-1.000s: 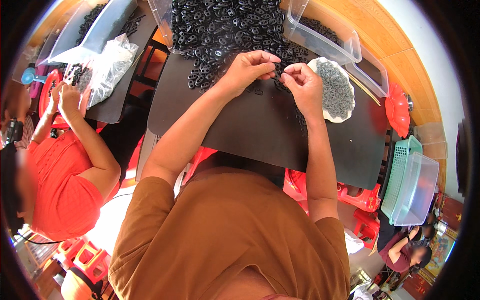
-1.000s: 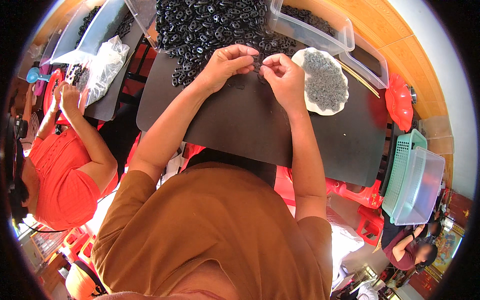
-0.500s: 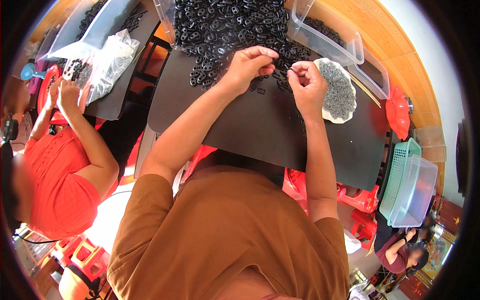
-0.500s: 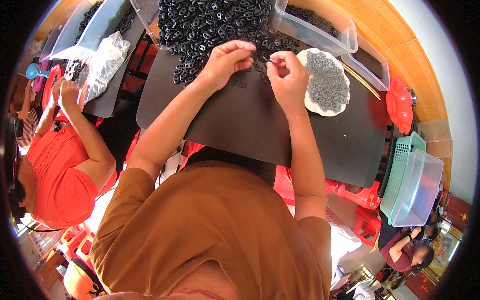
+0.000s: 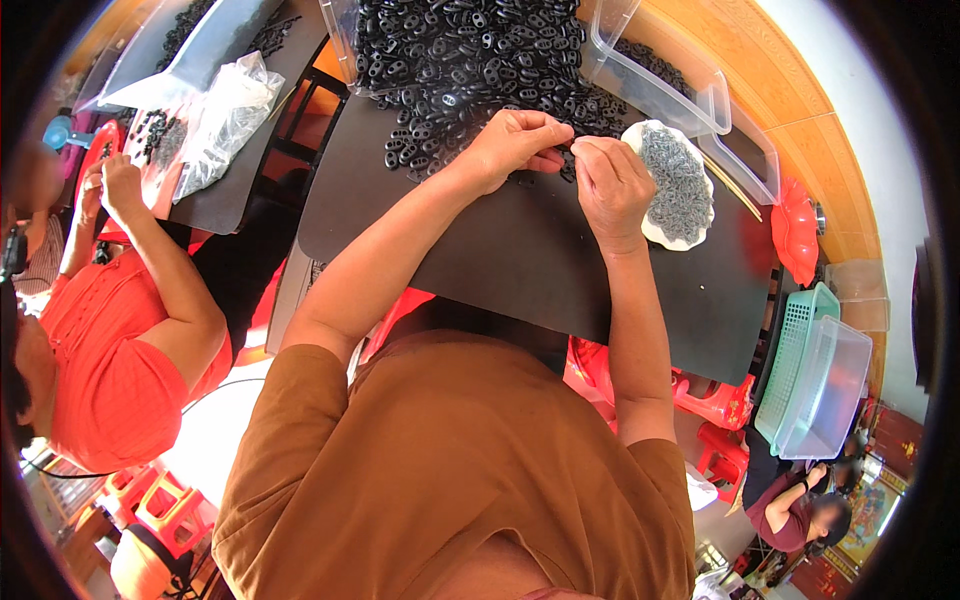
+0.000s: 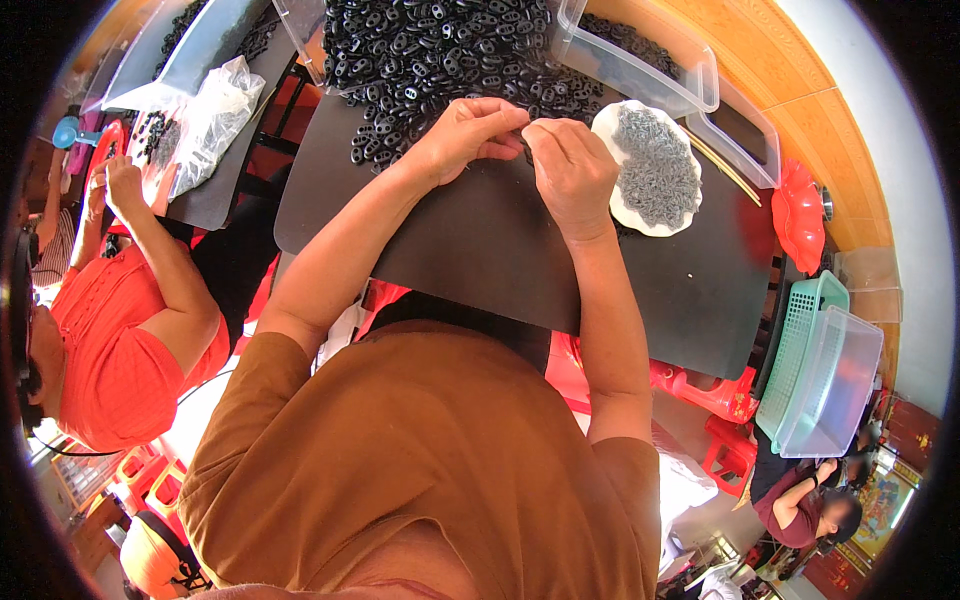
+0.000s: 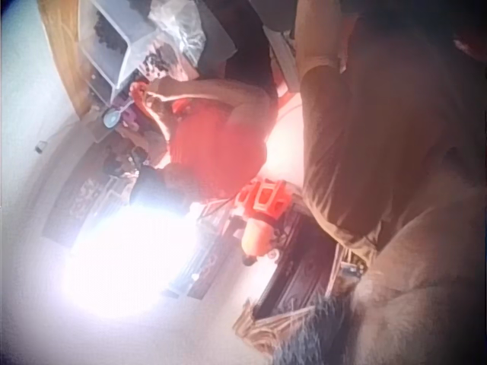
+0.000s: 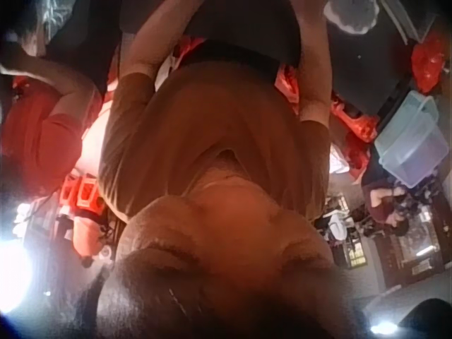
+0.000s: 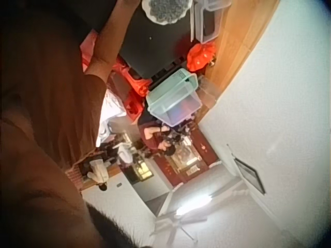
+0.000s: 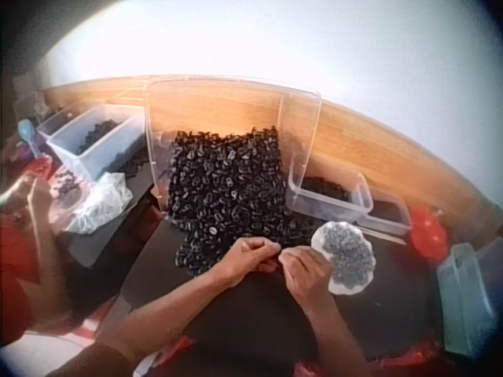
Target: The person assembles small black plastic hair accessories by hand, picking up components from a pile on the table and inserting a metal piece into each one. The person places the finished items into a white bowl on the table.
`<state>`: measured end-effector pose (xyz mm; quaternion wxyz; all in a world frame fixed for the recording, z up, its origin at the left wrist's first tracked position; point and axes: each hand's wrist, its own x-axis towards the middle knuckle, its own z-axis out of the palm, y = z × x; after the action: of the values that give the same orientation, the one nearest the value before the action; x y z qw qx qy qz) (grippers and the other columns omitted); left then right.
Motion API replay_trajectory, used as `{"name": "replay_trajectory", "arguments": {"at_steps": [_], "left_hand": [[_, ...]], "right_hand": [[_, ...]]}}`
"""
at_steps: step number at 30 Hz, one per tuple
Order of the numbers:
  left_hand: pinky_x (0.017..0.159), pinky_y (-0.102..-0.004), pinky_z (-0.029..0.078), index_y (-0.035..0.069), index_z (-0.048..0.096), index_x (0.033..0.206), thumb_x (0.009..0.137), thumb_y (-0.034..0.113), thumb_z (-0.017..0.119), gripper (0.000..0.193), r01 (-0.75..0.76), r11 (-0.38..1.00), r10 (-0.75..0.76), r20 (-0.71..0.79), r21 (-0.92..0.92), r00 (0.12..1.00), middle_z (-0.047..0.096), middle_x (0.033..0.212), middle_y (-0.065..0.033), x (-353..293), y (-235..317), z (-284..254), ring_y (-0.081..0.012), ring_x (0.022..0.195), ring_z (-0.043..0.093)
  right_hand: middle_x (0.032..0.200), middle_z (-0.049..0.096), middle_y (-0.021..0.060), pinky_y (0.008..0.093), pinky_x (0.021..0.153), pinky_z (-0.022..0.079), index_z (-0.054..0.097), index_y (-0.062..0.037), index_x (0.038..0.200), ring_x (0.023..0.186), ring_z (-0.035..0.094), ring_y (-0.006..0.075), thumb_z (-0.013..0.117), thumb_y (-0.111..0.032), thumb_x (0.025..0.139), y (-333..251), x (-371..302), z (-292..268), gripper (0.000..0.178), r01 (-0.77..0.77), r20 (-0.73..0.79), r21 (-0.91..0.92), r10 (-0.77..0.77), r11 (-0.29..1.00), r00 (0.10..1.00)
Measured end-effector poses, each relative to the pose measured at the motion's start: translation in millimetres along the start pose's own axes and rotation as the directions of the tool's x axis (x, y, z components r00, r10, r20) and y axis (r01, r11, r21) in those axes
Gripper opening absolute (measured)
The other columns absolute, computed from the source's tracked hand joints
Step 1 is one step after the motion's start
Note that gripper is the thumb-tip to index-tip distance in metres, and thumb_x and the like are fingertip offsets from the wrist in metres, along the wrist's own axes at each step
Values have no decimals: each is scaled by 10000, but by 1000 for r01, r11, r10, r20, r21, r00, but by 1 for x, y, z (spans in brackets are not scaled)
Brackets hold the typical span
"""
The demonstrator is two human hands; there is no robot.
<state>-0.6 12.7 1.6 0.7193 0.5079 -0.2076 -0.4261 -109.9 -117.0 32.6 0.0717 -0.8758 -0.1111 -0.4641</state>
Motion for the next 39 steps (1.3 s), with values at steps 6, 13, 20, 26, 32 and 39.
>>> {"name": "replay_trajectory", "arguments": {"at_steps": [6, 13, 20, 26, 32, 39], "left_hand": [[743, -250, 556, 59, 698, 996, 942, 240, 665, 192, -69, 995, 69, -4, 76, 998, 673, 924, -9, 2, 0, -4, -89, 799, 644], [714, -237, 545, 21, 695, 976, 949, 225, 652, 210, -206, 920, 225, -19, 334, 974, 663, 908, -4, -1, 6, -1, -91, 761, 649], [711, -243, 552, -25, 707, 965, 936, 196, 659, 228, -317, 719, 371, 44, 618, 928, 665, 899, -39, -5, 8, 6, -114, 746, 664], [755, -241, 556, 39, 712, 1037, 941, 165, 665, 165, -196, 961, 206, -33, 195, 978, 681, 975, -6, 1, 5, -3, -101, 798, 664], [799, -258, 572, 72, 688, 1046, 919, 102, 680, 132, -129, 968, 128, -19, -216, 992, 676, 1016, -10, 2, 2, -5, -123, 878, 669], [818, -271, 567, 89, 691, 1063, 910, 97, 688, 154, -80, 960, 71, -42, -268, 997, 686, 1004, -6, 0, 2, -3, -136, 904, 675]], "right_hand": [[878, 665, 72, 283, 655, 538, 639, -52, 891, 773, 674, 211, 672, 83, 748, -2, 0, 0, 199, -202, 4, 189, 205, 961, 979], [935, 676, 50, 232, 683, 526, 639, -13, 1013, 779, 642, 95, 652, -28, 908, 2, -6, -5, 107, -748, 449, 617, 670, 246, 591], [842, 676, 28, 219, 671, 524, 645, -24, 974, 740, 634, 82, 685, -72, 898, 10, -15, -1, 98, -794, 529, 583, 661, 171, 531], [868, 674, 43, 234, 669, 546, 644, -16, 949, 757, 656, 107, 667, -32, 892, 14, -13, -4, 64, -760, 491, 636, 690, 132, 531], [866, 671, 69, 242, 675, 564, 627, 5, 940, 765, 684, 143, 661, -17, 894, 9, -11, -2, 61, -742, 513, 665, 673, 81, 533], [871, 673, 82, 244, 674, 570, 619, 9, 930, 764, 690, 153, 663, -10, 895, 5, -10, -1, 59, -740, 487, 665, 691, 102, 534]]}}
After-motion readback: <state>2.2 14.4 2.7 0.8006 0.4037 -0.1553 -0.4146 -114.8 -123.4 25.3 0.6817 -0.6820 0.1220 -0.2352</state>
